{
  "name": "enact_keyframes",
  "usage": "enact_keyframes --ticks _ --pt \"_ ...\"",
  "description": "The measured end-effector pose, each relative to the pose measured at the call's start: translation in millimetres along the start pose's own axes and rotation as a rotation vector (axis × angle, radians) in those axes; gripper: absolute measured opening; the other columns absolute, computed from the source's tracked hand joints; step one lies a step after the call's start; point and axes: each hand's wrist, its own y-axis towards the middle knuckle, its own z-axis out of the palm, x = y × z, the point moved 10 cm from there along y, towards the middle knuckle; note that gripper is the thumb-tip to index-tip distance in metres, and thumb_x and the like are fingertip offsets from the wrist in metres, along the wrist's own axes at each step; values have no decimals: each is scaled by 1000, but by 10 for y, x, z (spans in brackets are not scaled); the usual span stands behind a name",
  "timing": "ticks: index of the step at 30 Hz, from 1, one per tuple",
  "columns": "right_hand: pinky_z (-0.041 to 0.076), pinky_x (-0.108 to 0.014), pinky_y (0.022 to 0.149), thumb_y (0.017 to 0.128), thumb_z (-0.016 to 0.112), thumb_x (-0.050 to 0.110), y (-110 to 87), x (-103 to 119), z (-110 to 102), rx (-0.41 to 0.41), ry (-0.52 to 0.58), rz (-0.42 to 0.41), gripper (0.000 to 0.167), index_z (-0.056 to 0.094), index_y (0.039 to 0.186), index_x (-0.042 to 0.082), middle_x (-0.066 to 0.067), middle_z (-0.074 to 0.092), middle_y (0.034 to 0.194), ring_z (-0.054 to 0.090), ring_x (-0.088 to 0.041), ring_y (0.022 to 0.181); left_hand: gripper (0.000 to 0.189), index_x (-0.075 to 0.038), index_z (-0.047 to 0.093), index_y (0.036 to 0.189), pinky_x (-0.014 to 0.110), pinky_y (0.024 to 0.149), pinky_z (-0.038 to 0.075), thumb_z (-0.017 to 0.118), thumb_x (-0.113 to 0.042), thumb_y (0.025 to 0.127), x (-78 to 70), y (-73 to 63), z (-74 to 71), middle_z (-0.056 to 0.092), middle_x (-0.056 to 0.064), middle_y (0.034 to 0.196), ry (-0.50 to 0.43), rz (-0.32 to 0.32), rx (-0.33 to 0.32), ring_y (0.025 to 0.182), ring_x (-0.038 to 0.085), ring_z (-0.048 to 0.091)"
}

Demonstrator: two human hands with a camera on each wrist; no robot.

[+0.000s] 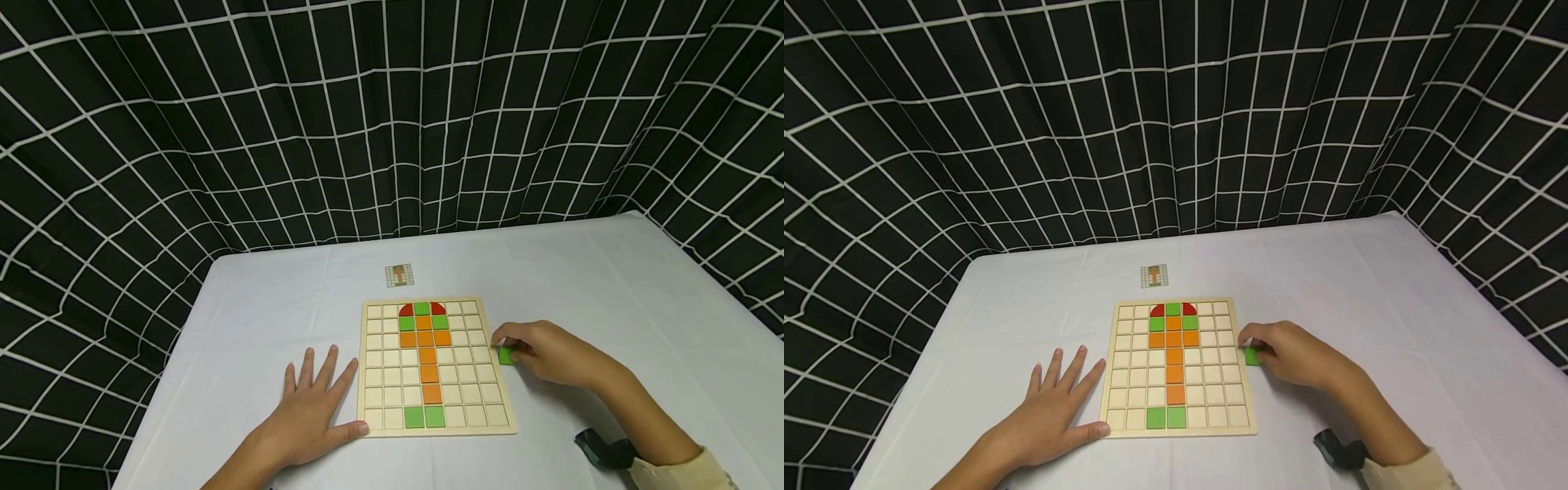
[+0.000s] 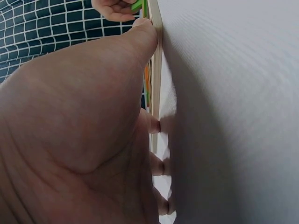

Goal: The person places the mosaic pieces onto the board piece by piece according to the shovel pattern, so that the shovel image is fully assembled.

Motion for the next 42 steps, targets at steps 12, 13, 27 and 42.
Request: enact_keyframes --ticks 12,13,27,42 --pt "54 -28 76 87 74 -4 -15 -11 -42 9 143 -43 24 71 101 15 9 70 95 65 -10 87 100 -18 28 160 78 105 4 40 -83 86 10 3 18 10 21 165 14 7 1 144 56 -5" --pt "54 -28 76 87 74 -3 -10 -1 -23 19 159 -43 24 71 101 16 9 70 95 65 -10 87 100 -18 28 160 78 104 4 39 -83 86 10 4 17 10 21 165 15 7 2 144 56 -5" --pt "54 -27 70 88 73 -2 9 123 144 75 226 -74 21 70 93 18 8 69 86 63 -11 78 98 -17 29 160 78 105 4 44 -81 87 -5 -4 -4 11 21 164 6 3 6 145 56 -4" --pt "54 -26 68 86 74 -6 -6 477 174 36 226 -168 24 68 92 16 8 67 87 60 -8 77 99 -18 28 160 78 105 4 42 -82 86 8 3 9 11 21 165 10 0 5 145 55 -4"
